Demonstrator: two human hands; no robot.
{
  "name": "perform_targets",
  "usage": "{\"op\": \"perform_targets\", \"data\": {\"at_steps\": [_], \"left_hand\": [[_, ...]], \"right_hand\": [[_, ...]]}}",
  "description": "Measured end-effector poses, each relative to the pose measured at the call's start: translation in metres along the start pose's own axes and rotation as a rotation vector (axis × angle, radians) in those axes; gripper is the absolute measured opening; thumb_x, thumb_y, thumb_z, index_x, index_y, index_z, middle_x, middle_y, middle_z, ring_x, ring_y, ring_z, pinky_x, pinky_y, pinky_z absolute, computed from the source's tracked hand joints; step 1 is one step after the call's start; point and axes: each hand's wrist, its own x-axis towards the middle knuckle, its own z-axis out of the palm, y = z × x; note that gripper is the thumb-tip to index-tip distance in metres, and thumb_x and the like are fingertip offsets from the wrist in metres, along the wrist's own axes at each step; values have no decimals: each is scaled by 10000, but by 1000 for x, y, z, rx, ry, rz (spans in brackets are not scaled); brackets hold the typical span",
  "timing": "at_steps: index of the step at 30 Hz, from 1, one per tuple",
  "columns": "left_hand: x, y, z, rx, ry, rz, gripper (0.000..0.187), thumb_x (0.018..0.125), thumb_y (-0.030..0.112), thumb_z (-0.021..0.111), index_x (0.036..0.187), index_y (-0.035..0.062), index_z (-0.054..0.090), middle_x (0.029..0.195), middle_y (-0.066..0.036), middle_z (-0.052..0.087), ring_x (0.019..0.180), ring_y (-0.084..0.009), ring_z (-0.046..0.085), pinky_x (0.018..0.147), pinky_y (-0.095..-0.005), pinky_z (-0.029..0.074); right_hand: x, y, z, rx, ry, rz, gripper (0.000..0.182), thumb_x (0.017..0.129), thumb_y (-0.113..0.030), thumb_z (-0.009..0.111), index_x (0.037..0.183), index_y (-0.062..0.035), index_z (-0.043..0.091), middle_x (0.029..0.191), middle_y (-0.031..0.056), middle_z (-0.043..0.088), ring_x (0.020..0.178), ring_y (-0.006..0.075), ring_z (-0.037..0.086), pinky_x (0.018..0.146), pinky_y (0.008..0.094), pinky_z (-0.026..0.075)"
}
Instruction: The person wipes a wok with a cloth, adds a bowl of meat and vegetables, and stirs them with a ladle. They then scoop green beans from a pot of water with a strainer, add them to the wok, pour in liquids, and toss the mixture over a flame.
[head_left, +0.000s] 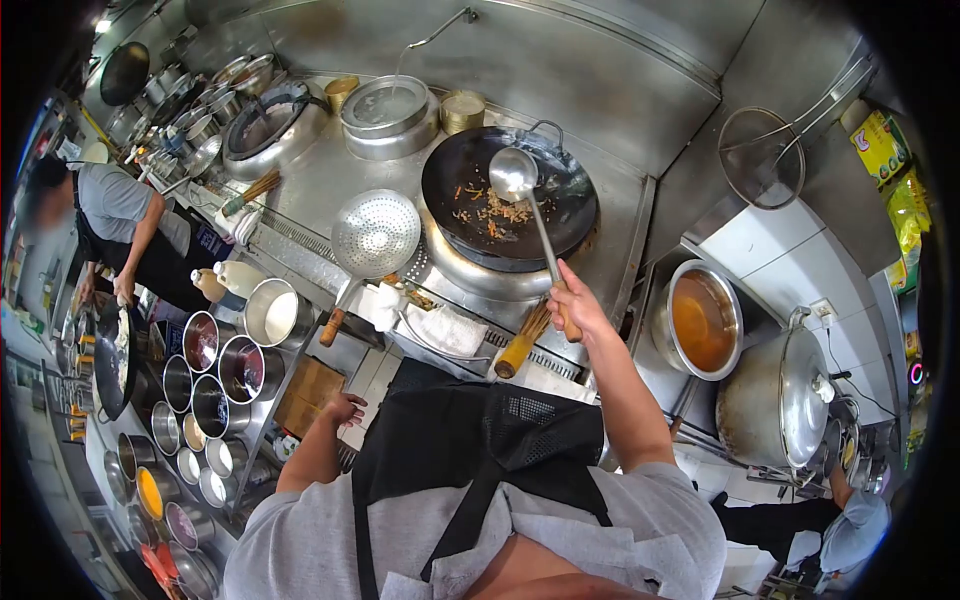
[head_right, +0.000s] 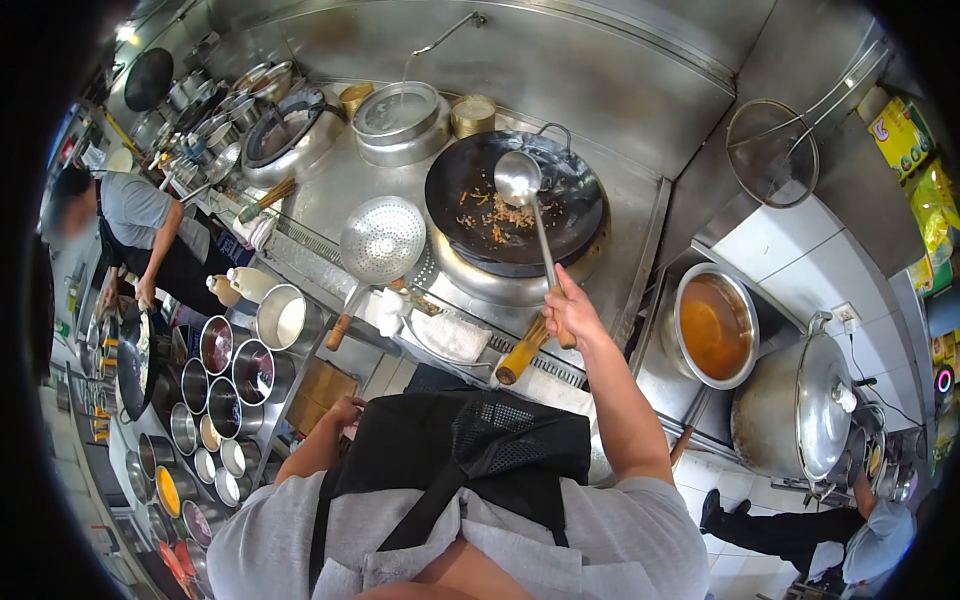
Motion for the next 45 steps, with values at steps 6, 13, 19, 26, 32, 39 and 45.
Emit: {"op": "perform_targets", "data": {"at_steps": [6, 13, 19, 26, 32, 39, 45], "left_hand": [[10, 7, -8, -45, -1, 27, 399, 863, -65, 409, 1124, 100, 662, 852, -63, 690, 607, -133, 646, 484, -269, 493], [-3, 5, -6, 27, 27, 64, 378, 871, -47, 434, 1125, 110, 666, 883, -59, 699, 638, -133, 659, 491, -277, 494], [5, -20, -8, -66, -26, 15, 410, 855, -75, 412, 1117, 119, 660, 840, -40, 680, 614, -125, 644, 480, -279, 479], [23, -49, -4, -180, -48, -82, 413, 857, -75, 391, 1110, 114, 657, 855, -51, 681, 611, -129, 647, 482, -270, 475], [-6, -9, -7, -49, 26, 56, 393, 863, -73, 424, 1099, 113, 677, 875, -52, 691, 610, -125, 646, 488, -270, 482], [-15, 14, -2, 61, 9, -3, 408, 855, -73, 411, 1095, 118, 679, 898, -39, 682, 612, -120, 631, 510, -278, 487], [1, -1, -2, -3, 13, 66, 402, 859, -61, 394, 1096, 112, 669, 845, -43, 679, 597, -123, 626, 508, -280, 485]], "right_hand": [[5, 7, 10, -201, 23, -36, 726, 961, -87, 513, 1547, -292, 137, 710, 39, 494, 493, 124, 461, 434, 267, 401], [-18, 1, 2, 128, -24, 115, 761, 945, -45, 503, 1555, -260, 103, 725, 32, 488, 503, 120, 459, 418, 258, 415], [-43, -5, 25, 27, -36, 12, 695, 960, -80, 496, 1545, -267, 170, 719, 47, 485, 473, 116, 440, 413, 240, 388], [-27, 5, 1, 103, -74, 115, 679, 963, -69, 487, 1540, -270, 191, 719, 52, 488, 471, 116, 444, 408, 245, 379], [-24, -15, -1, -134, 108, -64, 726, 951, -75, 503, 1551, -251, 135, 730, 34, 481, 477, 113, 431, 412, 248, 385], [0, -16, 2, -52, 42, 17, 753, 940, -43, 508, 1555, -230, 115, 710, 26, 474, 500, 109, 448, 421, 265, 412], [-5, -4, 5, -24, 80, 8, 759, 925, -17, 508, 1554, -206, 127, 729, 25, 486, 547, 104, 460, 428, 268, 422]]}}
